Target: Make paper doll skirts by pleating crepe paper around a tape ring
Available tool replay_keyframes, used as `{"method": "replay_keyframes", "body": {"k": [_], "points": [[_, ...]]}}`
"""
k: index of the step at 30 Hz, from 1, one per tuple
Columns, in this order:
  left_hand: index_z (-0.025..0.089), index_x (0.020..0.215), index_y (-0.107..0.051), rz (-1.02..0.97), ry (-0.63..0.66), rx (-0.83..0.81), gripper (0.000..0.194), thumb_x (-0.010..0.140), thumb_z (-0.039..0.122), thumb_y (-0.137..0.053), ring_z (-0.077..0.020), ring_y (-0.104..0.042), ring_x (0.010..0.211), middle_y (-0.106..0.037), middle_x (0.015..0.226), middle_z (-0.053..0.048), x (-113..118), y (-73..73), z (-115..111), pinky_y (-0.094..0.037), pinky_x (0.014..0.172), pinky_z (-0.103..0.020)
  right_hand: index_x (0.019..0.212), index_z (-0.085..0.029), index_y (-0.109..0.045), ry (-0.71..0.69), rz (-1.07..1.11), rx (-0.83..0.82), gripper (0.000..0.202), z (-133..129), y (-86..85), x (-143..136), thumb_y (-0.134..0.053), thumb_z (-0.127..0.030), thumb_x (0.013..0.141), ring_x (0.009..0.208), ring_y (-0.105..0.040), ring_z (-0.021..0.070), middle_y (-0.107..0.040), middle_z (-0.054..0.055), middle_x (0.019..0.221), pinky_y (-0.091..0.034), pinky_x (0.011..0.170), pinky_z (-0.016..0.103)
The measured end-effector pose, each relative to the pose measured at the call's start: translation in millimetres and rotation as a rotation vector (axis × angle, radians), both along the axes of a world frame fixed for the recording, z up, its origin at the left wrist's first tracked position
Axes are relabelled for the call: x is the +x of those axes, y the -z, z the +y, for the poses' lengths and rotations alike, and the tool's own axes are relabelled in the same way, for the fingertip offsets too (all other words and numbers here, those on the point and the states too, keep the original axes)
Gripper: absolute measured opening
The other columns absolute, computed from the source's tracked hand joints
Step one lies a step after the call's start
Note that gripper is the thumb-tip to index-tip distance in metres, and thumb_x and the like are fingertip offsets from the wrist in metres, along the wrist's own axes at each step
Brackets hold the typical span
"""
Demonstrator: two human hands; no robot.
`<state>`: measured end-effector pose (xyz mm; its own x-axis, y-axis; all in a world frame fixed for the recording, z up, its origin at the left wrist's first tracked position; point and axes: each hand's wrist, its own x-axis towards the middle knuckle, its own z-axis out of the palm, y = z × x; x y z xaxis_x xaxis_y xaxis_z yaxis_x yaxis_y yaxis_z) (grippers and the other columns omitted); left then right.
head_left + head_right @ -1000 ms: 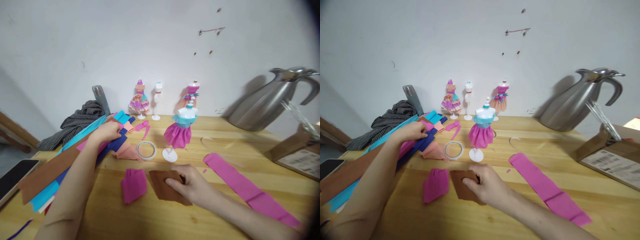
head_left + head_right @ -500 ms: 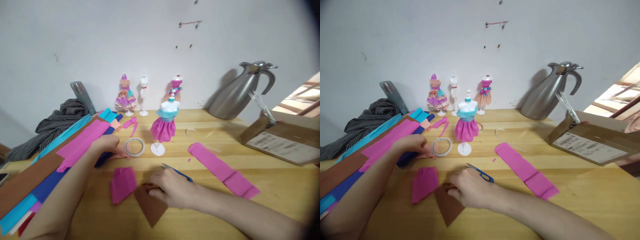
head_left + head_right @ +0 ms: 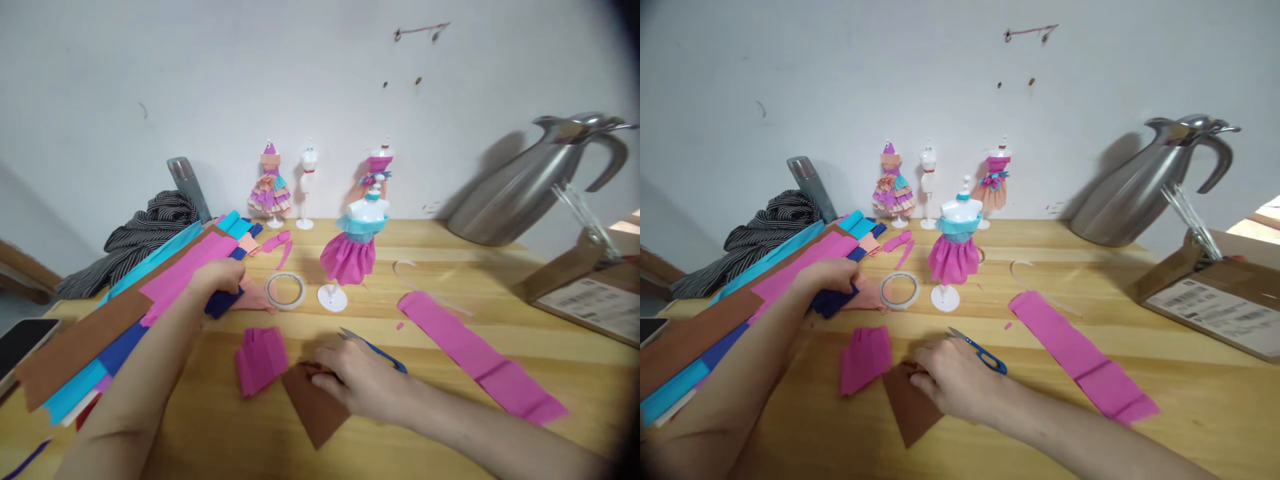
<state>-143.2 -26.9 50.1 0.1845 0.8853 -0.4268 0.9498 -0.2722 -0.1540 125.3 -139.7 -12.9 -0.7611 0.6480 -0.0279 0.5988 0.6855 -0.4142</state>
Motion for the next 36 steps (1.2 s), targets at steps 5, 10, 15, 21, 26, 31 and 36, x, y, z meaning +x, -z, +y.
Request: {"method": "replay_keyframes", "body": {"k": [5, 10, 15, 21, 26, 31, 36], "points": [[0.014, 0.084, -0.067, 0.022, -0.052, 0.108, 0.022, 0.072, 0.018, -0.050, -0.0219, -0.058, 0.069, -0.069, 0.086, -0.014, -13.7, -21.5, -2.8, -0.036, 0.059, -0.028, 0.081, -0.018, -0.062, 0.014, -0.002, -0.008, 0.009, -0.1, 0.5, -0.1, -0.056, -0.020, 0.087, 0.069, -0.062, 0.0171, -0.070, 0.003, 0.076, -0.029, 0.056, 0.028], [0.018, 0.070, -0.056, 0.010, -0.019, 0.179, 0.013, 0.075, 0.027, -0.049, -0.0187, -0.051, 0.061, -0.061, 0.071, -0.007, -25.7, -58.7, -23.2, -0.029, 0.052, -0.028, 0.087, -0.019, -0.064, 0.002, 0.026, -0.034, 0.007, 1.3, 4.7, 0.4, -0.057, -0.020, 0.086, 0.073, -0.063, 0.0176, -0.071, 0.003, 0.080, -0.032, 0.058, 0.027], [0.020, 0.061, -0.041, -0.086, 0.010, 0.203, 0.018, 0.077, 0.026, -0.046, -0.0149, -0.042, 0.051, -0.048, 0.055, 0.000, -18.3, -73.5, -37.8, -0.027, 0.052, -0.029, 0.084, -0.019, -0.063, -0.022, 0.035, -0.063, 0.014, -0.6, 5.9, 0.8, -0.057, -0.031, 0.089, 0.072, -0.063, 0.0183, -0.070, 0.004, 0.080, -0.035, 0.060, 0.027], [0.019, 0.062, -0.040, -0.178, 0.140, 0.306, 0.017, 0.077, 0.023, -0.047, -0.0131, -0.039, 0.052, -0.044, 0.058, 0.001, -8.0, -72.3, -39.8, -0.026, 0.053, -0.028, 0.087, -0.016, -0.061, 0.075, 0.208, 0.010, 0.014, 4.0, 1.2, 3.8, -0.052, -0.027, 0.090, 0.070, -0.059, 0.0185, -0.065, 0.006, 0.080, -0.042, 0.063, 0.029], [0.019, 0.060, -0.036, -0.257, 0.147, 0.330, 0.018, 0.074, 0.021, -0.047, -0.0121, -0.035, 0.051, -0.037, 0.053, 0.003, -4.5, -82.1, -51.1, -0.023, 0.052, -0.028, 0.129, -0.017, -0.050, 0.121, 0.400, -0.001, 0.048, 34.9, -7.4, -22.5, -0.052, -0.010, 0.082, 0.076, -0.062, 0.0158, -0.059, 0.014, 0.124, -0.047, 0.073, 0.031], [0.019, 0.059, -0.038, -0.350, 0.107, 0.305, 0.014, 0.070, 0.018, -0.046, -0.0112, -0.033, 0.049, -0.038, 0.052, 0.003, -7.5, -89.5, -55.9, -0.019, 0.051, -0.029, 0.110, -0.020, -0.063, 0.108, 0.443, -0.120, 0.043, 77.0, 4.2, -64.5, -0.066, -0.011, 0.068, 0.092, -0.061, 0.0219, -0.067, 0.008, 0.107, -0.043, 0.073, 0.029], [0.020, 0.057, -0.042, -0.314, 0.071, 0.245, 0.019, 0.073, 0.026, -0.048, -0.0123, -0.036, 0.050, -0.039, 0.053, 0.003, -33.9, -83.0, -46.0, -0.023, 0.051, -0.028, 0.067, -0.016, -0.057, 0.271, 0.571, -0.230, 0.011, 89.4, 11.6, -74.6, -0.056, -0.017, 0.078, 0.055, -0.051, 0.0126, -0.051, -0.002, 0.058, -0.036, 0.055, 0.024]]}}
